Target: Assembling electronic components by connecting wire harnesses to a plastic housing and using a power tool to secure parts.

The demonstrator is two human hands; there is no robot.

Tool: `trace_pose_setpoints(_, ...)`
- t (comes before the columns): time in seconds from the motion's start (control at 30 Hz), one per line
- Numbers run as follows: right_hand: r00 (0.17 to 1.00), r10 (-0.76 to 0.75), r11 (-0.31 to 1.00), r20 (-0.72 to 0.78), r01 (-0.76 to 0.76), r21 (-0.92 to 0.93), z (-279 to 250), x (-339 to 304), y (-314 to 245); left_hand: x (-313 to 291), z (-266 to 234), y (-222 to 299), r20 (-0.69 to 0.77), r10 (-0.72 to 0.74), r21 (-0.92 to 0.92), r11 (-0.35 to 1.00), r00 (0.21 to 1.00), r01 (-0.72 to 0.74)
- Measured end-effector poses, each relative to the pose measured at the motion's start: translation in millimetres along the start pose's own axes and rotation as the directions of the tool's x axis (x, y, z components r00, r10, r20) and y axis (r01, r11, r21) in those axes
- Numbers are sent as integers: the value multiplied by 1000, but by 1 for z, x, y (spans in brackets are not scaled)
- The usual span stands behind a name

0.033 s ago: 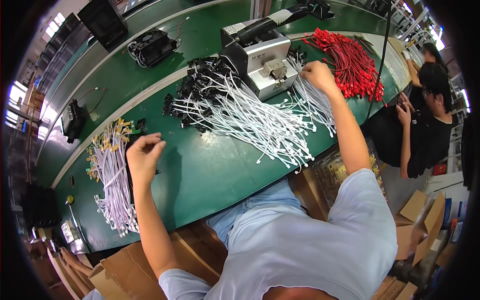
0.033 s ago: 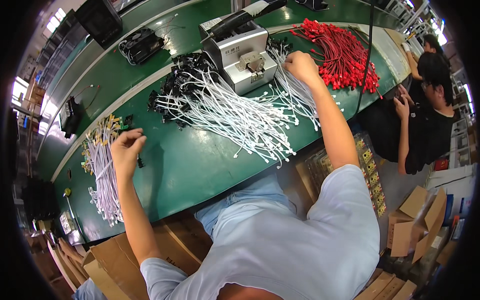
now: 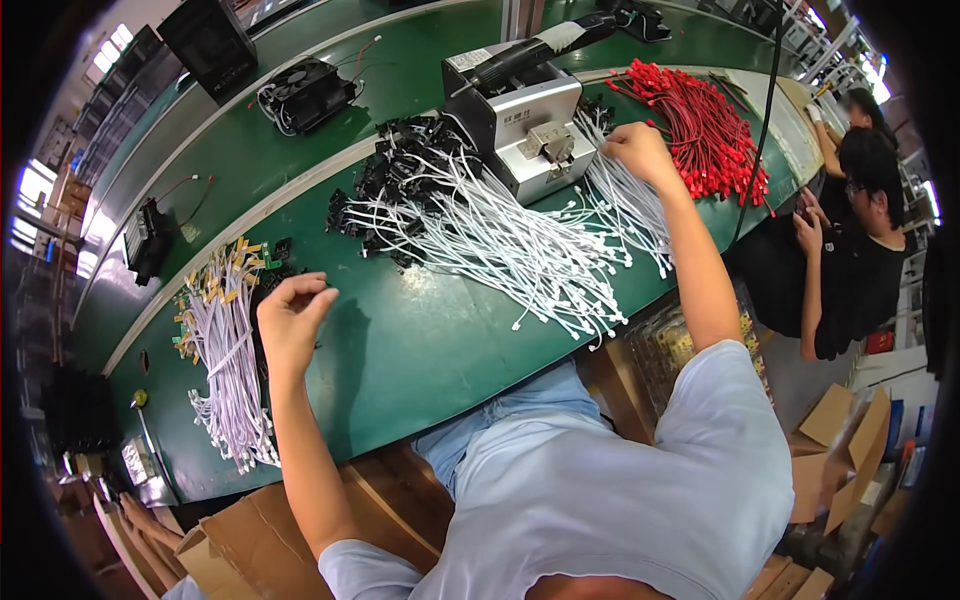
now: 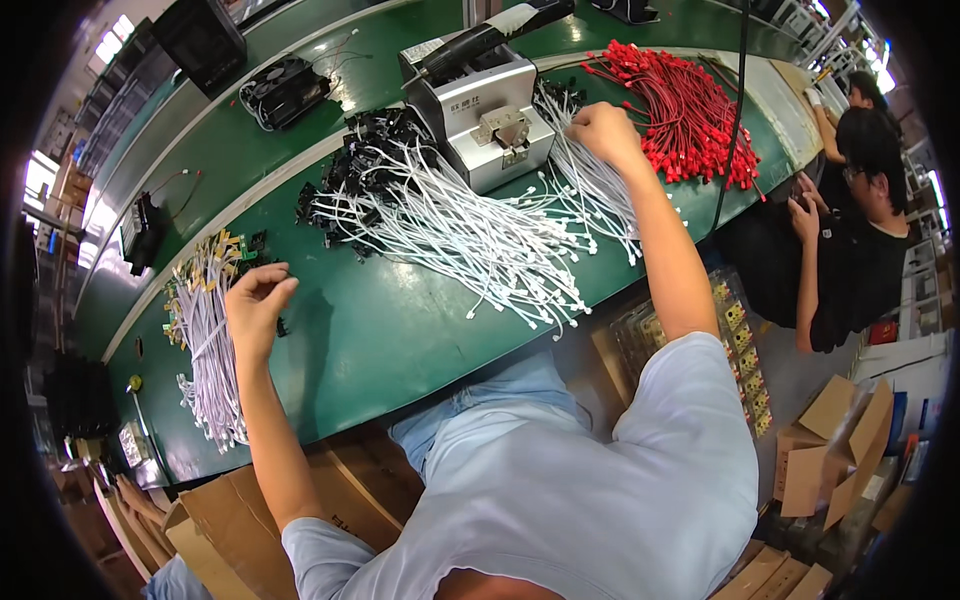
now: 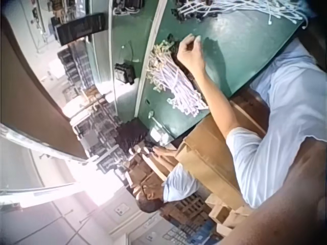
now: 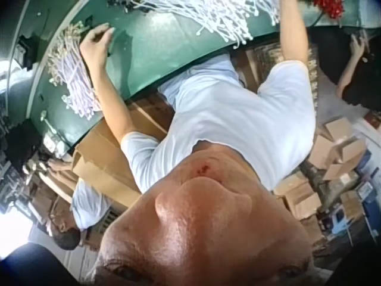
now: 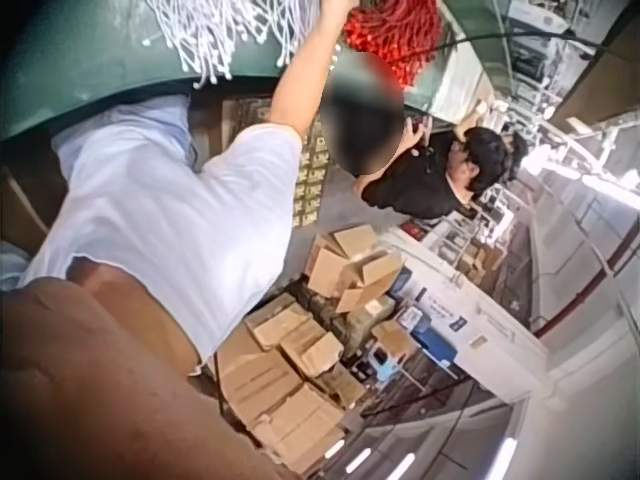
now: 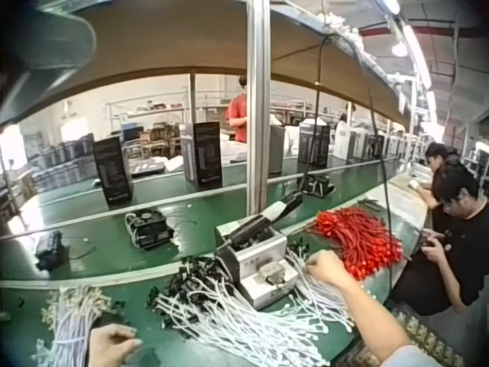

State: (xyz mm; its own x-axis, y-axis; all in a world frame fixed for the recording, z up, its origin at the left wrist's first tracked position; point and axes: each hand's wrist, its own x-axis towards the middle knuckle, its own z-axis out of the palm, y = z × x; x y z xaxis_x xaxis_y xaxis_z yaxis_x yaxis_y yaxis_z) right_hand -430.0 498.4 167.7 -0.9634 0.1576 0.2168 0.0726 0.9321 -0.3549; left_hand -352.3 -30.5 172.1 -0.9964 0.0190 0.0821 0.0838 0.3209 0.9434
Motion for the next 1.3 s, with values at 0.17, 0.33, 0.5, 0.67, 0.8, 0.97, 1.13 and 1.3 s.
trace_pose_setpoints(0.17,952,254,654,170,-299,695,-26,19,15,-21,6,-4,14,-27,-180,983,1000,29)
trace_pose_setpoints(0.33,958,273,242,-88,20,970,-46,23,28,-41,20,8,91,-186,-439,874,978,208)
trace_pose_setpoints(0.5,964,124,575,-237,125,808,-71,-7,11,-45,38,8,111,-101,-434,890,989,140)
trace_pose_setpoints(0.67,951,-278,897,139,205,391,-48,-19,12,-51,45,13,102,-4,-290,956,995,34)
trace_pose_setpoints(0.8,887,82,848,-455,178,499,-65,-19,-20,-49,54,12,111,64,-301,953,992,-28)
trace_pose_setpoints(0.97,928,59,876,-368,129,465,-86,-31,-15,-51,64,18,131,126,-288,954,983,-84)
trace_pose_setpoints(1.13,853,185,454,-489,367,812,-112,-85,-87,-67,74,31,63,83,-292,955,995,-61)
trace_pose_setpoints(1.3,952,-255,28,168,-166,986,-39,-174,-183,-89,116,75,-104,197,-378,899,975,-222)
